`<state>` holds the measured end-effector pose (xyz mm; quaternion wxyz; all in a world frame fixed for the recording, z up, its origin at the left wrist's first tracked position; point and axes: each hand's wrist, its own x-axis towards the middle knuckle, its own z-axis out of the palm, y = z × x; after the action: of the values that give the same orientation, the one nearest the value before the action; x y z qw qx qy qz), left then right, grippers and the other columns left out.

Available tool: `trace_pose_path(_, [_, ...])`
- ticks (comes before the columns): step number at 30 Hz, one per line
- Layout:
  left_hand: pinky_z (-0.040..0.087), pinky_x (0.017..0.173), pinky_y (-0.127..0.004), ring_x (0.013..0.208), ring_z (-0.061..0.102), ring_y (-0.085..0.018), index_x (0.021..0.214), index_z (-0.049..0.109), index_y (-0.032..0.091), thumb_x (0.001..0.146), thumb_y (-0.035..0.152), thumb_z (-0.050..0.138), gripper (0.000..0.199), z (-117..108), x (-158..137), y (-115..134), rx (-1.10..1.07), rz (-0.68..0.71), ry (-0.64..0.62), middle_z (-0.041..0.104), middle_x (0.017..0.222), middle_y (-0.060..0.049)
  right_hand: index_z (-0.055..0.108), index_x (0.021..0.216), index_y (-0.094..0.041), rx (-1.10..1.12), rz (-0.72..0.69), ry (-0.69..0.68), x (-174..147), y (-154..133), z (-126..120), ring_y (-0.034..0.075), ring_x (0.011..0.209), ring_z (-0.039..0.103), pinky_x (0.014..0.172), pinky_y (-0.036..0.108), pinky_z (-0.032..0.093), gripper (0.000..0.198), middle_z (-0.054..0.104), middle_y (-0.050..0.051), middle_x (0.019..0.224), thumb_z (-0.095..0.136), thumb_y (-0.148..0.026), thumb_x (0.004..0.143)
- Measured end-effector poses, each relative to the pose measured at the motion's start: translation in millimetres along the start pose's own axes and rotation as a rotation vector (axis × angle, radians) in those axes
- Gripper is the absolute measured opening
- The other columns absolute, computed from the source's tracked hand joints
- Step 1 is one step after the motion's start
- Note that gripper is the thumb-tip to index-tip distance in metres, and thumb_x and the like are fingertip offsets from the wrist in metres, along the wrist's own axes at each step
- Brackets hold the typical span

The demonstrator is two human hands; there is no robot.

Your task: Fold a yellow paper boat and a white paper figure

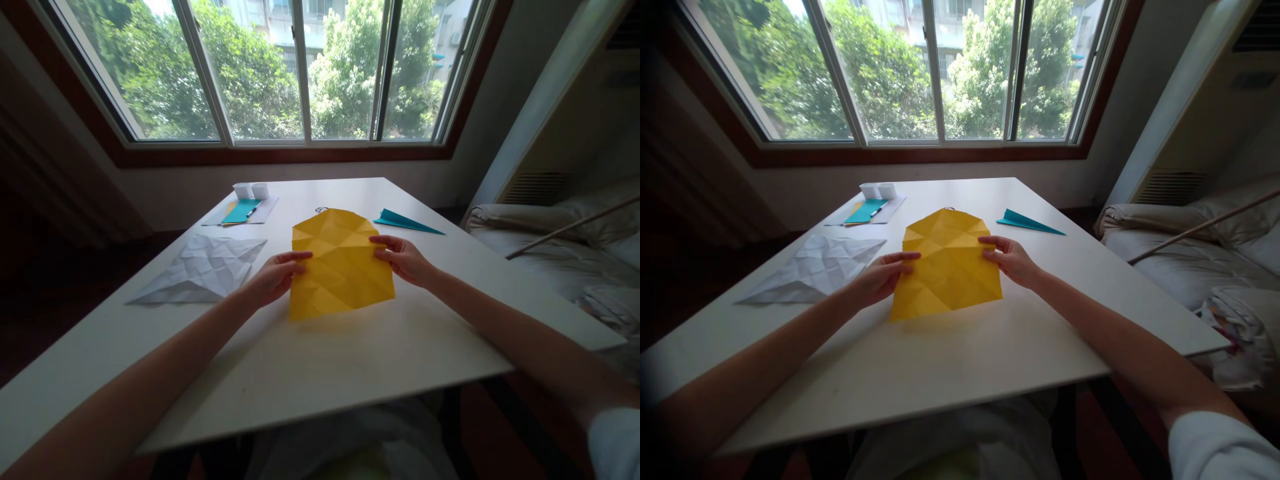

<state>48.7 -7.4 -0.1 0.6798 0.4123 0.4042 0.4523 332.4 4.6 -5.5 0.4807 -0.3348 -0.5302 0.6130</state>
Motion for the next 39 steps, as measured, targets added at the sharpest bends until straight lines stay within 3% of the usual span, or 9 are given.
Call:
trace_pose_path(8, [0.050, 0.073, -0.025, 0.078, 0.063, -0.015, 0.096, 0.067, 0.013, 0.055, 0.015, 0.077, 0.042, -4, 3, -3, 0.067, 0.147, 0.037, 0.068, 0.094, -0.008, 0.064, 0.098, -0.021, -0.110, -0.069, 0.028, 1, 4, 0, 0.017, 0.095, 0.058, 0.088, 0.035, 0.048, 0.040, 0.062, 0.003, 0.106, 0.076, -0.026, 0.059])
trace_pose_path(16, [0.046, 0.076, -0.032, 0.082, 0.059, -0.019, 0.083, 0.069, 0.015, 0.060, 0.031, 0.076, 0.029, -3, 6, -12, 0.245, 0.367, 0.068, 0.066, 0.088, -0.007, 0.067, 0.087, -0.019, -0.272, -0.166, 0.117, -2, 5, 9, 0.018, 0.084, 0.061, 0.082, 0.038, 0.049, 0.034, 0.066, 0.005, 0.090, 0.074, -0.038, 0.060])
trace_pose_path(20, [0.045, 0.079, -0.032, 0.103, 0.051, -0.024, 0.075, 0.068, 0.016, 0.061, 0.034, 0.075, 0.024, 2, 0, -7, 0.451, 0.505, 0.117, 0.053, 0.114, -0.009, 0.068, 0.077, -0.019, -0.388, -0.277, 0.216, -3, 5, 11, 0.019, 0.092, 0.056, 0.078, 0.034, 0.050, 0.028, 0.058, 0.006, 0.103, 0.074, -0.041, 0.059])
trace_pose_path(23, [0.043, 0.085, -0.036, 0.116, 0.043, -0.027, 0.073, 0.067, 0.017, 0.066, 0.033, 0.071, 0.018, 8, -7, 0, 0.603, 0.557, -0.017, 0.045, 0.127, -0.010, 0.066, 0.076, -0.019, -0.319, -0.285, 0.134, -5, 5, 15, 0.016, 0.087, 0.057, 0.074, 0.032, 0.050, 0.024, 0.059, 0.004, 0.099, 0.072, -0.039, 0.063])
trace_pose_path(26, [0.035, 0.097, -0.042, 0.123, 0.038, -0.028, 0.071, 0.064, 0.017, 0.070, 0.029, 0.068, 0.013, 16, -16, 4, 0.757, 0.654, -0.152, 0.047, 0.128, -0.010, 0.064, 0.078, -0.019, -0.234, -0.244, 0.037, -10, 4, 22, 0.013, 0.075, 0.058, 0.071, 0.030, 0.049, 0.022, 0.062, 0.001, 0.081, 0.070, -0.036, 0.066])
trace_pose_path(29, [0.025, 0.105, -0.044, 0.129, 0.030, -0.026, 0.074, 0.062, 0.018, 0.071, 0.024, 0.068, 0.008, 25, -25, 4, 0.857, 0.753, -0.267, 0.050, 0.126, -0.008, 0.063, 0.080, -0.019, -0.172, -0.204, 0.005, -16, 3, 31, 0.012, 0.071, 0.058, 0.066, 0.028, 0.049, 0.022, 0.063, 0.000, 0.077, 0.071, -0.034, 0.066])
trace_pose_path(35, [0.031, 0.103, -0.043, 0.128, 0.031, -0.027, 0.077, 0.061, 0.017, 0.073, 0.017, 0.065, 0.006, 35, -34, -2, 0.882, 0.840, -0.367, 0.053, 0.121, -0.010, 0.063, 0.081, -0.019, -0.073, -0.091, -0.100, -24, 5, 44, 0.011, 0.068, 0.058, 0.062, 0.024, 0.048, 0.021, 0.063, 0.000, 0.077, 0.070, -0.033, 0.067])
trace_pose_path(39, [0.037, 0.098, -0.041, 0.118, 0.044, -0.025, 0.087, 0.058, 0.017, 0.072, 0.014, 0.065, 0.017, 35, -31, -6, 0.751, 0.836, -0.387, 0.058, 0.106, -0.009, 0.061, 0.085, -0.018, -0.030, -0.018, -0.137, -28, 6, 50, 0.011, 0.067, 0.059, 0.058, 0.023, 0.047, 0.026, 0.064, 0.000, 0.077, 0.071, -0.033, 0.066])
